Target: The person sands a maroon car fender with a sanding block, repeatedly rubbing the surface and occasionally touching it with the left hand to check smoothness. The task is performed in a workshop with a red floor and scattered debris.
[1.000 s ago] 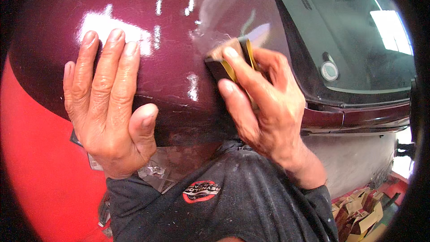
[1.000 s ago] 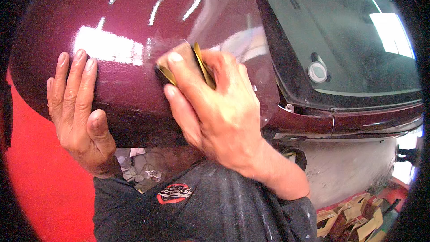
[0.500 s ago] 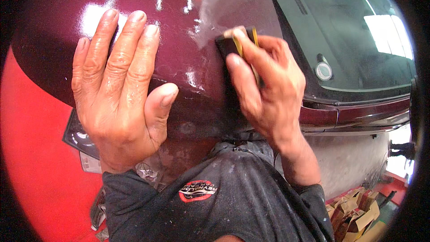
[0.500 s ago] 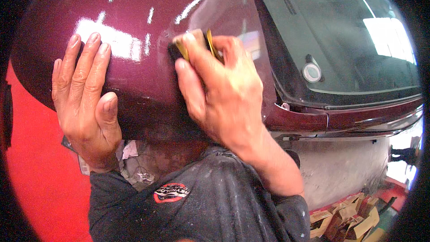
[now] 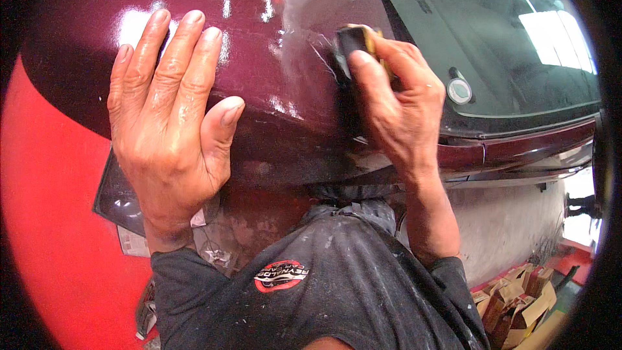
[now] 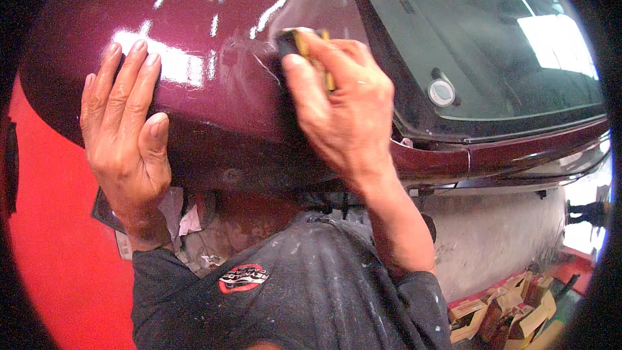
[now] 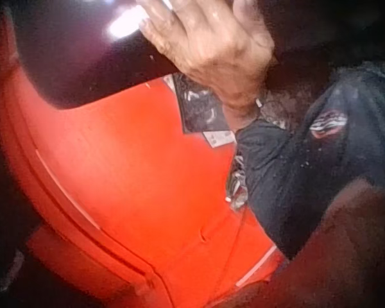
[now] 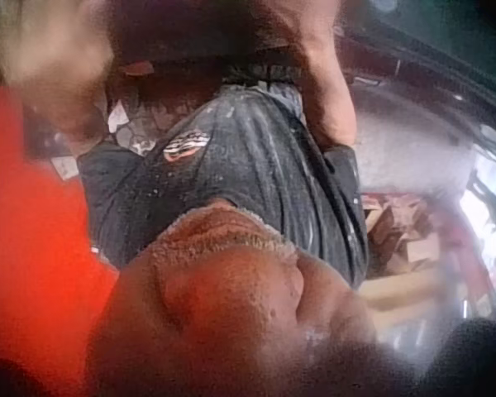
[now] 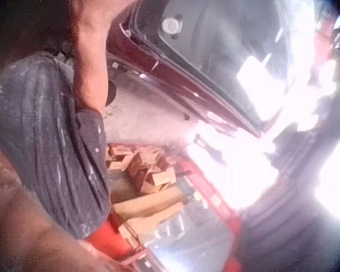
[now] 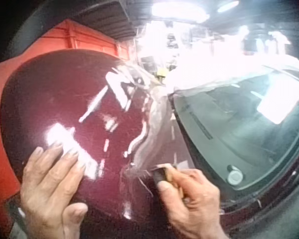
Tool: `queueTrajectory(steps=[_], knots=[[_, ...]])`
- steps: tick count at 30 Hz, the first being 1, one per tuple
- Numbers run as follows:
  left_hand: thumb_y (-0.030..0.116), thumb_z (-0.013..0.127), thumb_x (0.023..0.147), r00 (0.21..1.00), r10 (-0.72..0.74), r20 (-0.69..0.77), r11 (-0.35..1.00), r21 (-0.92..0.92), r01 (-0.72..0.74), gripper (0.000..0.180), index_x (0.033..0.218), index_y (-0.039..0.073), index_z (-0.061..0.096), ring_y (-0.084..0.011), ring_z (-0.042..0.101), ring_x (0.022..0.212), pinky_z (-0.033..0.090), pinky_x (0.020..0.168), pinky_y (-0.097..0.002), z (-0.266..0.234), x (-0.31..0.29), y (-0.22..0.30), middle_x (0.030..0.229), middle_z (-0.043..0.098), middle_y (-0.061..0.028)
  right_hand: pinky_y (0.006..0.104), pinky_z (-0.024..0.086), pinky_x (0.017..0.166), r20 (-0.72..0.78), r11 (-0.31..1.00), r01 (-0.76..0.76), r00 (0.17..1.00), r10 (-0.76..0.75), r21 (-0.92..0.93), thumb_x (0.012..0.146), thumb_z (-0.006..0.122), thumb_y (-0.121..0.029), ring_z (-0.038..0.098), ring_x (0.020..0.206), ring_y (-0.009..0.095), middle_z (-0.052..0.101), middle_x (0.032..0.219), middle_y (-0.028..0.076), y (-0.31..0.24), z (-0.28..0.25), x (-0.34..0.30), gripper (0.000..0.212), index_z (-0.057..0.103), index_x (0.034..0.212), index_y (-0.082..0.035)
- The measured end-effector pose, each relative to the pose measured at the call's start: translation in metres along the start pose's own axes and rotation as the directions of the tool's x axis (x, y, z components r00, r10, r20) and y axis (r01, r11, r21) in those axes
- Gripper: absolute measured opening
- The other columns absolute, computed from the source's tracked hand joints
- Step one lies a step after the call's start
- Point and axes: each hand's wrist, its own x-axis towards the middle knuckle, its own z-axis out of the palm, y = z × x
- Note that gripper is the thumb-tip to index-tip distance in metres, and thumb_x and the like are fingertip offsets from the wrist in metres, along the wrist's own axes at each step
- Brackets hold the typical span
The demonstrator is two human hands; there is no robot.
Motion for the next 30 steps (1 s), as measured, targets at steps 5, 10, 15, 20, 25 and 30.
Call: queueTrajectory(steps=[5, 10, 15, 20, 25, 30], knots=[[0.063, 0.045, 0.101, 0.987, 0.003, 0.162, 0.994, 0.103, -0.02, 0.075, 0.145, 0.004, 0.058, -0.0315, 0.041, 0.15, 0.026, 0.123, -0.0502, -0.007, 0.009, 0.011, 0.154, 0.054, -0.0122, 0.0365, 0.055, 0.09, -0.007, 0.991, -0.116, 0.993, 0.117, 0.059, 0.091, 0.076, -0.017, 0.072, 0.1, 0.028, 0.073, 0.108, 0.019, 0.026, -0.029, -0.016, 0.035, 0.074, 0.122, -0.003], [0.081, 0.053, 0.083, 0.964, -0.061, 0.259, 0.994, 0.099, 0.037, 0.109, 0.152, -0.003, 0.046, -0.0345, 0.035, 0.152, 0.023, 0.125, -0.0515, 0.013, 0.013, 0.055, 0.161, 0.042, -0.019, 0.036, 0.054, 0.093, 0.073, 0.982, -0.117, 0.992, 0.107, 0.146, 0.091, 0.076, -0.013, 0.071, 0.104, 0.028, 0.073, 0.111, 0.019, 0.038, -0.049, -0.023, 0.036, 0.073, 0.125, -0.002], [0.084, 0.056, 0.078, 0.94, -0.095, 0.328, 0.995, 0.068, 0.077, 0.118, 0.15, -0.009, 0.044, -0.0375, 0.033, 0.153, 0.023, 0.126, -0.0511, 0.041, 0.023, 0.119, 0.16, 0.04, -0.0255, 0.0354, 0.054, 0.094, 0.14, 0.973, -0.093, 0.988, 0.064, 0.211, 0.09, 0.076, -0.008, 0.071, 0.105, 0.027, 0.073, 0.112, 0.018, 0.051, -0.076, -0.024, 0.036, 0.073, 0.125, -0.002], [0.077, 0.066, 0.075, 0.908, -0.046, 0.417, 0.994, -0.072, 0.083, 0.116, 0.148, -0.01, 0.045, -0.0391, 0.033, 0.152, 0.022, 0.127, -0.0513, 0.062, 0.029, 0.18, 0.157, 0.043, -0.0275, 0.0356, 0.054, 0.094, 0.183, 0.96, -0.12, 0.98, 0.074, 0.254, 0.09, 0.076, -0.007, 0.071, 0.105, 0.027, 0.072, 0.112, 0.019, 0.068, -0.101, -0.026, 0.036, 0.073, 0.125, -0.003], [0.074, 0.059, 0.086, 0.851, 0.079, 0.519, 0.99, -0.14, -0.007, 0.112, 0.152, -0.014, 0.037, -0.037, 0.029, 0.154, 0.017, 0.128, -0.048, 0.104, 0.025, 0.259, 0.159, 0.039, -0.0276, 0.0359, 0.053, 0.095, 0.208, 0.95, -0.103, 0.977, 0.041, 0.295, 0.091, 0.075, -0.008, 0.07, 0.107, 0.028, 0.072, 0.115, 0.02, 0.081, -0.119, -0.028, 0.034, 0.073, 0.124, -0.001], [0.067, 0.059, 0.089, 0.877, 0.017, 0.48, 0.98, -0.18, 0.08, 0.098, 0.148, -0.01, 0.046, -0.0363, 0.031, 0.154, 0.02, 0.127, -0.0488, 0.085, 0.018, 0.237, 0.158, 0.043, -0.0254, 0.0365, 0.051, 0.1, 0.224, 0.927, -0.127, 0.973, 0.048, 0.354, 0.093, 0.072, -0.006, 0.068, 0.113, 0.03, 0.07, 0.121, 0.02, 0.098, -0.125, -0.034, 0.037, 0.07, 0.13, -0.001]])
